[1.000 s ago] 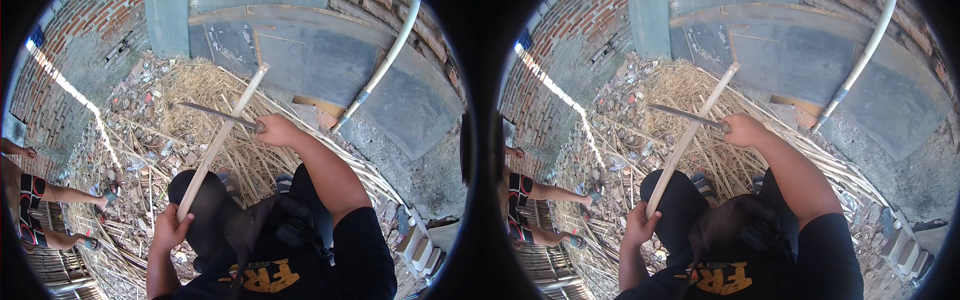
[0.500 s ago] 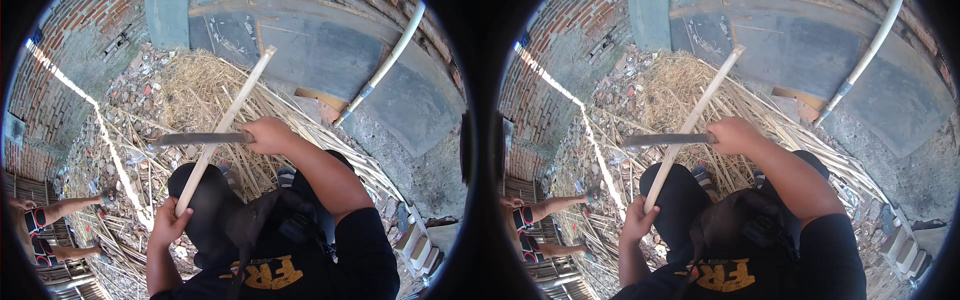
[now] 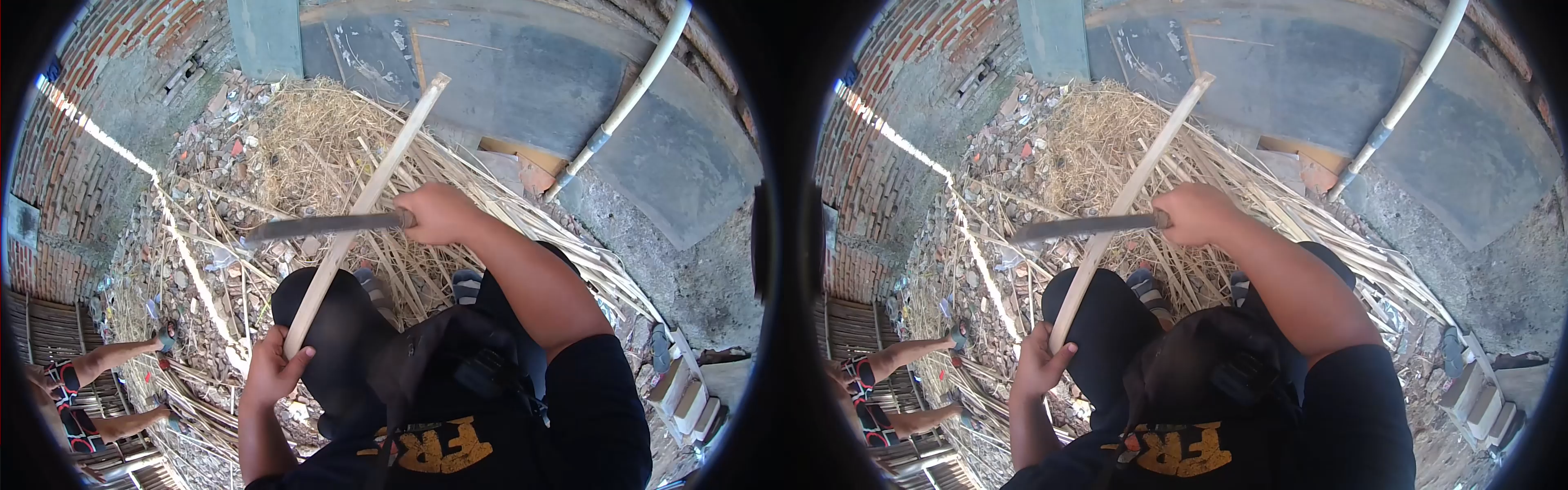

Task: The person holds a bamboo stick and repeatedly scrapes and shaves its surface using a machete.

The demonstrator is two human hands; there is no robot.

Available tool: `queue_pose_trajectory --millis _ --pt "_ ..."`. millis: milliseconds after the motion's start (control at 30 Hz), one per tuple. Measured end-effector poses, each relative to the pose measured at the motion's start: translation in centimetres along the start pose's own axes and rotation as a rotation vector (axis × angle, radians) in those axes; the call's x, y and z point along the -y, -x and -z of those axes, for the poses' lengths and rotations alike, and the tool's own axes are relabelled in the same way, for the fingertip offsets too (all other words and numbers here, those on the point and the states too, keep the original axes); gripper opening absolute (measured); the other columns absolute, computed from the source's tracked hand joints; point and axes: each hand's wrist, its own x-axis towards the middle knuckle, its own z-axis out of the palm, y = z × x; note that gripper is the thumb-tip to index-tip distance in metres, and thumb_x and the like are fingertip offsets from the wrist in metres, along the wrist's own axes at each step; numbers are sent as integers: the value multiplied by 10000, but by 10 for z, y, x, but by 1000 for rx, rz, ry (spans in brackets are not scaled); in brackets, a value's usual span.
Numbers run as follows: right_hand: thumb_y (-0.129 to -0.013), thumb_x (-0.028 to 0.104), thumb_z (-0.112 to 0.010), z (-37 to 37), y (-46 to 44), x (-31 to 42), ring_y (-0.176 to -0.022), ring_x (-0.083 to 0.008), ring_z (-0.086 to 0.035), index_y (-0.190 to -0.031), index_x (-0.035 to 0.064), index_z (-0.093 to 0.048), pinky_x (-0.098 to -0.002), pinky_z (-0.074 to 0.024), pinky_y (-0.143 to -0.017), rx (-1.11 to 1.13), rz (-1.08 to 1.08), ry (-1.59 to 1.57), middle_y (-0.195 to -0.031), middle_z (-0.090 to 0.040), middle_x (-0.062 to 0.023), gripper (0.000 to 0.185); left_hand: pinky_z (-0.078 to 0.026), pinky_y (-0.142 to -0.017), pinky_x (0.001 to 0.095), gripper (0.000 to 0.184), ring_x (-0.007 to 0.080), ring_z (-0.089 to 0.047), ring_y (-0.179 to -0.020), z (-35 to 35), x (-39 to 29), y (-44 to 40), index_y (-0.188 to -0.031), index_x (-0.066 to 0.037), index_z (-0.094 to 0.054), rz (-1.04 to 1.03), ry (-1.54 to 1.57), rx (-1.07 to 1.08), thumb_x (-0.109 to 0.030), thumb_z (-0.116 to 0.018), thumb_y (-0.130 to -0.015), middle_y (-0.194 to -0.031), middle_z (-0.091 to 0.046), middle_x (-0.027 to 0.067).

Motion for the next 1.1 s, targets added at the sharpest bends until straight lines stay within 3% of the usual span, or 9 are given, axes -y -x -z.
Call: queue_pose_trajectory --millis 133,233,333,467,600,800,900,1033,1100 --pt "-772 209 -699 -4 -26 -66 -911 -393 -709 -1036 33 -718 -461 -556 -809 -142 -258 -317 -980 -743 -198 318 -410 -544 246 218 46 -494 -641 5 -15 3 -979 2 -577 -58 -5 7 -96 -765 -925 -736 -581 -13" --pt "-774 223 -708 -13 -17 -61 -903 -375 -717 -1033 29 -716 -467 -555 -799 -262 -132 -198 -951 -741 -195 323 -402 -565 237 183 40 -484 -664 9 -17 4 -986 -1 -572 -57 -5 28 -66 -735 -934 -762 -573 -16" --pt "-773 230 -718 3 4 -19 -894 -352 -725 -1041 23 -712 -467 -559 -794 -88 -44 -54 -926 -739 -186 339 -382 -575 235 150 39 -459 -670 9 -13 10 -984 -8 -567 13 99 78 -42 -705 -935 -769 -546 -35" --pt "-779 227 -717 6 -8 -57 -911 -347 -727 -1052 17 -703 -463 -564 -818 -6 -195 -214 -933 -737 -198 344 -348 -567 238 124 37 -422 -659 3 -10 15 -968 -24 -564 3 121 80 -20 -680 -924 -762 -502 -63" --pt "-776 218 -733 -5 -14 -64 -810 -345 -697 -1075 22 -701 -438 -540 -735 -286 -185 -249 -832 -708 -182 359 -353 -568 245 135 38 -422 -669 6 -12 15 -948 -35 -559 115 110 69 -23 -687 -908 -756 -497 -66" --pt "-779 204 -708 4 13 0 -906 -361 -718 -974 57 -710 -468 -554 -812 55 22 116 -913 -728 -177 245 -377 -602 238 155 48 -446 -707 -2 4 13 -990 -21 -550 -29 161 64 8 -649 -874 -808 -532 -39" --pt "-777 193 -703 2 -9 -48 -889 -359 -717 -963 45 -706 -458 -553 -787 -120 -170 -253 -892 -724 -183 238 -415 -681 255 215 66 -488 -766 2 -10 13 -1025 -13 -566 117 224 119 45 -610 -823 -856 -552 -20" --pt "-777 200 -688 -3 -18 -62 -886 -364 -713 -1010 17 -693 -456 -557 -795 -251 -178 -214 -907 -722 -202 296 -423 -687 268 232 84 -502 -769 6 -10 12 -1029 -9 -573 72 94 118 45 -604 -806 -861 -567 -8" --pt "-775 200 -694 -3 -5 -29 -862 -370 -706 -998 29 -684 -462 -550 -778 -115 -93 -132 -872 -710 -192 281 -422 -689 268 241 85 -502 -773 4 -3 11 -1039 -4 -575 57 110 104 45 -603 -804 -861 -567 -8"
